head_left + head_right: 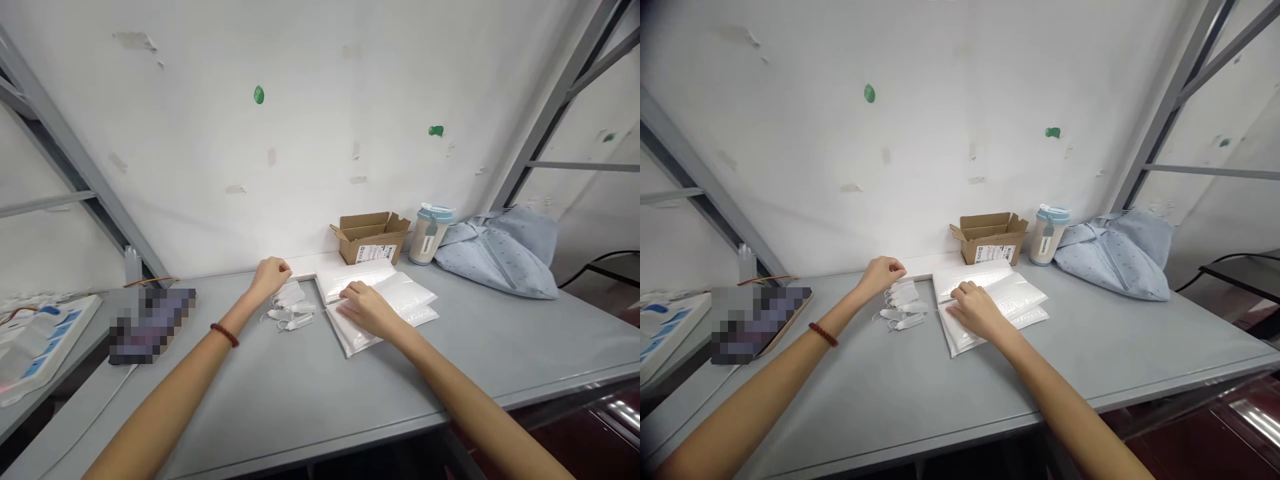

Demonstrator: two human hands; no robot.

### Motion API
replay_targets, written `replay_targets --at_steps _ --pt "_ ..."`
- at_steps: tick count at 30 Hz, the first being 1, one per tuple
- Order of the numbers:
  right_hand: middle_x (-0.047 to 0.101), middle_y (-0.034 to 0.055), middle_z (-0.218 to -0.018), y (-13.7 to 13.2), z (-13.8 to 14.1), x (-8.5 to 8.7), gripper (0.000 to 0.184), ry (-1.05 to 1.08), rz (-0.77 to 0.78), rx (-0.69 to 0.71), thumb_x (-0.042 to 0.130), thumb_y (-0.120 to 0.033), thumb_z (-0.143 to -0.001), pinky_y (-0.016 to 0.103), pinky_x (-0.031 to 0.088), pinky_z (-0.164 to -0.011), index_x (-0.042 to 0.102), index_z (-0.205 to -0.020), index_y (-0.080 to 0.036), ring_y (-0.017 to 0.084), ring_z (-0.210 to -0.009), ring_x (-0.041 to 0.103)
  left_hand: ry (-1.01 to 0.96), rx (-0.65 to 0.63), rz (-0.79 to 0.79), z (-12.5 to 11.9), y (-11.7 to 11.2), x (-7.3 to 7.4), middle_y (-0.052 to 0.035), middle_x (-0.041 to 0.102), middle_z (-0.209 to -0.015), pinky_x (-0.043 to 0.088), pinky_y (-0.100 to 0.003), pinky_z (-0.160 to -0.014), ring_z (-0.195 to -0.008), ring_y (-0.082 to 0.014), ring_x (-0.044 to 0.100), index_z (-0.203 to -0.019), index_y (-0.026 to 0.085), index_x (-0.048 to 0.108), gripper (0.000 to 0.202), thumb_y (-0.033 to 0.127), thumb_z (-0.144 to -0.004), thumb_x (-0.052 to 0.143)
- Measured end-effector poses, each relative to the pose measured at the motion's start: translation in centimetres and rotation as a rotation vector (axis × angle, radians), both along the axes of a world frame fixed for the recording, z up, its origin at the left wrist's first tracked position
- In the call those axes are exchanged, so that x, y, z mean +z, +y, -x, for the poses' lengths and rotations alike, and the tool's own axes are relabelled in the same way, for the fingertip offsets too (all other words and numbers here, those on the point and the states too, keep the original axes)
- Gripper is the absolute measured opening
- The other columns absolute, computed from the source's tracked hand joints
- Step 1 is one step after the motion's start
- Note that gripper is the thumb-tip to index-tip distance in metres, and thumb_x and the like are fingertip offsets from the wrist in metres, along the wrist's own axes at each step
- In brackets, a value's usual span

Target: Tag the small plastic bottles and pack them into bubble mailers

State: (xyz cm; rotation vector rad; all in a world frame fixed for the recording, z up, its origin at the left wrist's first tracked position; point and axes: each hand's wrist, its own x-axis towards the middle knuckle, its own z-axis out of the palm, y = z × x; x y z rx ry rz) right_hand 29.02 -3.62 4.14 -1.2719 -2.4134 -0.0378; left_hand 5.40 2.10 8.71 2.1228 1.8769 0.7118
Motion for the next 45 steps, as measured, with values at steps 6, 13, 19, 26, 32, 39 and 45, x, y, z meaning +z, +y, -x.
replay_targets --at_steps 6,13,19,26,32,39,45 --pt "0.058 0.0095 -0.1 -0.1 0.0 0.0 0.033 0.025 0.073 -0.062 0.047 -0.048 -0.087 0.039 0.04 -0.081 0.056 -0.099 -0.018 0.024 -0.096 0.052 0.072 -0.034 0.053 1.0 4.2 -2.1 -0.0056 0.072 -0.077 0.045 -0.023 -0.064 -0.074 -0.0186 0.064 -0.071 0.017 0.071 0.013 0.022 -0.063 0.062" --pt "0.06 0.011 -0.096 0.0 1.3 -1.2 0.042 0.044 0.03 -0.326 0.036 -0.052 -0.09 0.041 0.035 -0.081 0.058 -0.097 -0.017 0.026 -0.095 0.051 0.131 -0.046 0.059 0.5 4.6 -3.1 -0.0042 0.07 -0.071 0.042 -0.022 -0.057 -0.067 -0.0169 0.062 -0.069 0.017 0.07 0.014 0.02 -0.067 0.057" --pt "0.06 0.0121 -0.094 0.1 1.5 -1.5 0.047 0.121 0.018 -0.405 0.033 -0.054 -0.089 0.041 0.035 -0.081 0.059 -0.099 -0.016 0.027 -0.093 0.051 0.208 0.048 -0.086 0.0 3.9 -2.1 -0.0076 0.069 -0.086 0.043 -0.028 -0.064 -0.08 -0.0221 0.062 -0.077 0.018 0.066 0.018 0.018 -0.075 0.048" --pt "0.058 0.0135 -0.101 0.2 1.2 -1.6 0.043 0.176 -0.057 -0.369 0.039 -0.049 -0.089 0.043 0.04 -0.08 0.055 -0.109 -0.014 0.028 -0.096 0.051 0.248 0.173 -0.373 1.1 1.5 0.1 -0.0099 0.063 -0.094 0.043 -0.032 -0.067 -0.081 -0.0234 0.061 -0.089 0.018 0.058 0.021 0.018 -0.086 0.038" --pt "0.049 0.0182 -0.113 -0.2 1.3 -0.8 0.038 0.249 -0.515 -0.073 0.049 -0.032 -0.087 0.04 0.043 -0.085 0.046 -0.119 -0.011 0.027 -0.106 0.046 0.134 0.058 -0.759 1.4 -3.8 -2.5 -0.0063 0.061 -0.083 0.045 -0.028 -0.061 -0.072 -0.019 0.06 -0.086 0.017 0.054 0.014 0.018 -0.088 0.04" --pt "0.058 0.0104 -0.11 -1.4 2.4 -0.7 0.031 -0.069 -0.644 0.028 0.041 -0.01 -0.087 0.046 0.035 -0.09 0.051 -0.115 -0.019 0.023 -0.099 0.05 0.059 -0.391 -0.961 -1.3 -8.5 -5.5 -0.0073 0.062 -0.096 0.05 -0.026 -0.079 -0.088 -0.0149 0.061 -0.096 0.017 0.053 0.015 0.009 -0.085 0.046" --pt "0.055 0.0147 -0.118 -0.2 1.3 -1.3 0.042 -0.108 -0.555 0.034 0.03 -0.002 -0.086 0.039 0.041 -0.086 0.049 -0.122 -0.014 0.024 -0.107 0.048 -0.174 -0.066 -0.783 -1.1 -8.7 -4.0 -0.0073 0.062 -0.101 0.05 -0.027 -0.075 -0.094 -0.0173 0.06 -0.091 0.019 0.059 0.013 0.022 -0.085 0.048"
